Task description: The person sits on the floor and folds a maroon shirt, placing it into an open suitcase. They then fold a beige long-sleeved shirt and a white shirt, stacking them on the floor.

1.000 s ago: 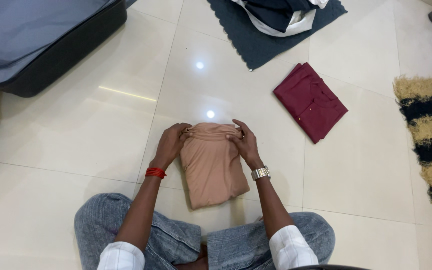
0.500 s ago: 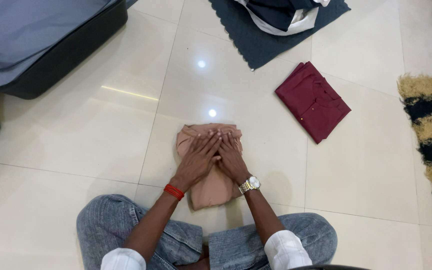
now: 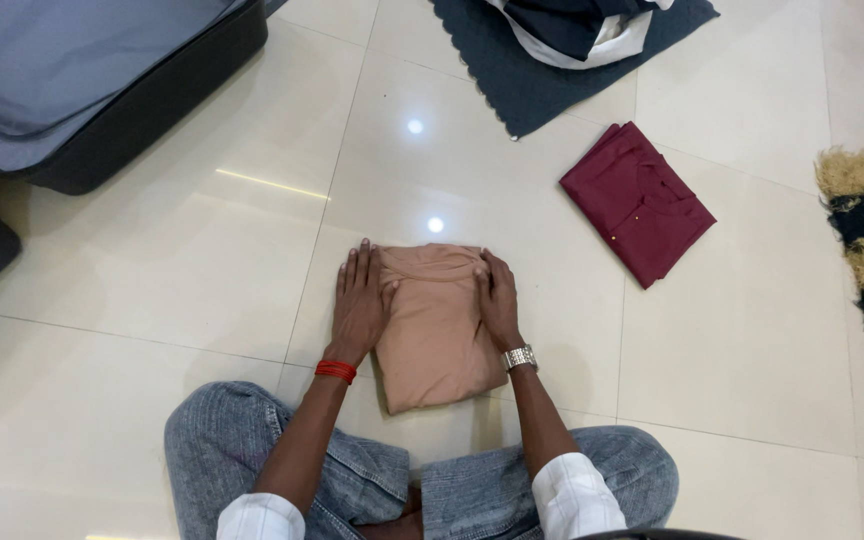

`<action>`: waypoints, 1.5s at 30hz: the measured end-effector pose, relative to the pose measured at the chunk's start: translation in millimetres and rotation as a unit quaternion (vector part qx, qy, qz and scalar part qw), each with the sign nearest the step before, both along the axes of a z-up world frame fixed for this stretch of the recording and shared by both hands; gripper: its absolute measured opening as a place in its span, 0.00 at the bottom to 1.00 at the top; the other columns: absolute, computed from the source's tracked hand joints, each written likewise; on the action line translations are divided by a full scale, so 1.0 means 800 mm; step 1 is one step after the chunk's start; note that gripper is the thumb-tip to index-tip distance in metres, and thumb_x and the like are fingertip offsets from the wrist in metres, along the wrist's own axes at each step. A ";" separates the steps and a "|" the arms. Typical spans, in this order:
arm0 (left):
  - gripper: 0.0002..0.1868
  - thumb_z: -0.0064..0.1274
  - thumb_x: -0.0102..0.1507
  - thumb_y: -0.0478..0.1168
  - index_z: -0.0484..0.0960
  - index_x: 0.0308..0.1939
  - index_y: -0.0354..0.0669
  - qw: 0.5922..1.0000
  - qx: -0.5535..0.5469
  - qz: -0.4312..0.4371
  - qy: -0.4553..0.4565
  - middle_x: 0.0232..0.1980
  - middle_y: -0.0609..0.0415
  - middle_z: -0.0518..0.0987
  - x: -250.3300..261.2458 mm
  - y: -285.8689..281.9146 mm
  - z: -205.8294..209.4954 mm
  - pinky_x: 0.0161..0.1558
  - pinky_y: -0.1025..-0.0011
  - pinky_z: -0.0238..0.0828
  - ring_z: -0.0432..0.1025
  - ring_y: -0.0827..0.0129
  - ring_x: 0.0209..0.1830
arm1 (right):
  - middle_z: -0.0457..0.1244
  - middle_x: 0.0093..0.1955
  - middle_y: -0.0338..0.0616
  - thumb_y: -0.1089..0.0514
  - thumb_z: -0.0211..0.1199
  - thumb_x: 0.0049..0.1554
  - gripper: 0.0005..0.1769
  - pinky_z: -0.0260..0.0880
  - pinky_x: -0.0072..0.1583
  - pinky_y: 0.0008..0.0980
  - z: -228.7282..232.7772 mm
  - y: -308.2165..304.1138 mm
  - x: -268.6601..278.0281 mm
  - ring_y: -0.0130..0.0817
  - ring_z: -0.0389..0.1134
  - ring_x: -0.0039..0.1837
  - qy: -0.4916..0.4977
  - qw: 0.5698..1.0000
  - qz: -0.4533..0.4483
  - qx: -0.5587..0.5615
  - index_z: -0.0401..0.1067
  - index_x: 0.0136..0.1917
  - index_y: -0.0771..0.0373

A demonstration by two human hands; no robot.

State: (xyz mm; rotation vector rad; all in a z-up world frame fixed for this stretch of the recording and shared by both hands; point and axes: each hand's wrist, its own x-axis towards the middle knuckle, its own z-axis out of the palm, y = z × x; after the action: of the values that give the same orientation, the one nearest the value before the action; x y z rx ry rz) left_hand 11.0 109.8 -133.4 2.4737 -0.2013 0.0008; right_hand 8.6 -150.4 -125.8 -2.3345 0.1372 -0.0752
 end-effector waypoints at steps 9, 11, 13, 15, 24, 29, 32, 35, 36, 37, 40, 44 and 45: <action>0.21 0.46 0.63 0.24 0.76 0.61 0.32 0.989 -0.054 -0.122 -0.059 0.65 0.39 0.77 0.020 -0.051 0.033 0.71 0.57 0.69 0.68 0.52 0.71 | 0.69 0.52 0.50 0.58 0.64 0.58 0.30 0.75 0.51 0.37 -0.020 -0.042 0.005 0.40 0.73 0.51 0.048 0.991 -0.087 0.087 0.60 0.71 0.62; 0.18 0.47 0.60 0.28 0.80 0.54 0.36 0.979 -0.079 -0.163 -0.092 0.59 0.41 0.80 0.036 -0.086 0.041 0.61 0.50 0.68 0.70 0.48 0.64 | 0.69 0.47 0.51 0.58 0.66 0.56 0.28 0.74 0.48 0.36 -0.029 -0.040 -0.011 0.40 0.74 0.48 0.087 0.980 -0.151 0.098 0.62 0.67 0.63; 0.16 0.50 0.63 0.37 0.80 0.54 0.39 0.984 -0.035 -0.174 -0.027 0.54 0.43 0.80 0.052 -0.121 0.052 0.59 0.47 0.65 0.70 0.50 0.62 | 0.69 0.46 0.51 0.57 0.61 0.58 0.22 0.75 0.50 0.37 -0.044 -0.042 -0.035 0.41 0.74 0.48 0.054 0.994 -0.088 0.035 0.66 0.65 0.62; 0.17 0.51 0.64 0.45 0.81 0.52 0.41 0.983 0.001 -0.181 0.020 0.52 0.45 0.81 0.059 -0.145 0.061 0.58 0.47 0.62 0.69 0.52 0.61 | 0.65 0.52 0.52 0.55 0.65 0.58 0.18 0.73 0.54 0.41 -0.057 -0.035 -0.058 0.44 0.70 0.53 -0.018 0.999 -0.023 -0.038 0.70 0.61 0.61; 0.15 0.54 0.62 0.46 0.85 0.40 0.37 0.967 -0.210 0.017 0.142 0.33 0.47 0.84 0.090 -0.164 0.029 0.43 0.62 0.73 0.78 0.60 0.33 | 0.63 0.50 0.50 0.44 0.59 0.63 0.20 0.66 0.55 0.45 -0.019 0.018 -0.098 0.46 0.64 0.53 0.019 0.987 -0.155 -0.036 0.69 0.60 0.60; 0.13 0.57 0.62 0.41 0.82 0.41 0.31 0.945 -0.275 0.018 0.177 0.30 0.47 0.83 0.099 -0.153 0.037 0.35 0.66 0.74 0.77 0.64 0.28 | 0.62 0.52 0.52 0.50 0.56 0.63 0.18 0.62 0.55 0.48 0.015 0.038 -0.099 0.49 0.62 0.55 -0.092 0.982 -0.122 -0.109 0.71 0.61 0.61; 0.18 0.57 0.59 0.40 0.79 0.51 0.36 0.939 -0.291 -0.023 0.184 0.29 0.44 0.82 0.102 -0.156 0.050 0.34 0.65 0.73 0.75 0.65 0.27 | 0.66 0.51 0.49 0.51 0.56 0.63 0.16 0.60 0.56 0.50 0.015 0.034 -0.095 0.48 0.63 0.54 -0.055 0.989 -0.112 -0.074 0.72 0.58 0.62; 0.13 0.56 0.60 0.40 0.86 0.46 0.38 0.942 -0.279 -0.066 0.173 0.33 0.49 0.83 0.106 -0.158 0.051 0.37 0.67 0.73 0.75 0.68 0.31 | 0.67 0.48 0.48 0.48 0.57 0.64 0.15 0.64 0.55 0.48 0.006 0.025 -0.091 0.47 0.65 0.52 -0.012 0.987 -0.155 -0.042 0.73 0.50 0.63; 0.12 0.56 0.61 0.39 0.86 0.45 0.38 0.944 -0.277 -0.059 0.168 0.33 0.50 0.83 0.107 -0.158 0.049 0.37 0.67 0.74 0.75 0.67 0.31 | 0.67 0.47 0.49 0.47 0.57 0.65 0.17 0.66 0.55 0.47 0.005 0.023 -0.091 0.47 0.65 0.52 -0.006 0.984 -0.176 -0.037 0.73 0.48 0.63; 0.11 0.56 0.62 0.39 0.87 0.44 0.38 0.946 -0.274 -0.052 0.163 0.33 0.50 0.83 0.108 -0.158 0.047 0.38 0.66 0.74 0.76 0.67 0.31 | 0.67 0.46 0.50 0.47 0.56 0.65 0.17 0.67 0.53 0.47 0.005 0.022 -0.093 0.47 0.66 0.50 0.001 0.982 -0.187 -0.014 0.72 0.48 0.64; 0.09 0.56 0.64 0.38 0.86 0.42 0.37 0.952 -0.255 -0.054 0.159 0.37 0.49 0.84 0.111 -0.160 0.047 0.43 0.66 0.74 0.77 0.65 0.37 | 0.68 0.44 0.53 0.46 0.52 0.66 0.19 0.68 0.49 0.47 0.012 0.027 -0.095 0.49 0.68 0.45 0.019 0.979 -0.203 0.019 0.71 0.48 0.64; 0.09 0.57 0.66 0.38 0.87 0.41 0.34 0.980 -0.117 -0.099 0.124 0.46 0.41 0.81 0.108 -0.162 0.057 0.54 0.61 0.71 0.73 0.55 0.50 | 0.68 0.43 0.56 0.45 0.50 0.66 0.20 0.68 0.47 0.50 0.020 0.027 -0.098 0.54 0.68 0.44 0.036 0.982 -0.182 -0.025 0.70 0.49 0.64; 0.09 0.57 0.65 0.36 0.86 0.45 0.35 0.988 -0.114 -0.087 0.063 0.49 0.41 0.80 0.106 -0.161 0.058 0.55 0.59 0.71 0.72 0.53 0.52 | 0.68 0.42 0.56 0.45 0.49 0.67 0.21 0.67 0.47 0.51 0.020 0.027 -0.098 0.55 0.69 0.44 0.036 0.982 -0.180 -0.032 0.70 0.49 0.64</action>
State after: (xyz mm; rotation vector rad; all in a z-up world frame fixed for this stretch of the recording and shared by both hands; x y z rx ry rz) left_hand 95.6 -19.2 -86.7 2.2137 -0.3426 -0.1952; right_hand -69.6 -128.6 -109.6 -2.3516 0.6017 -0.1758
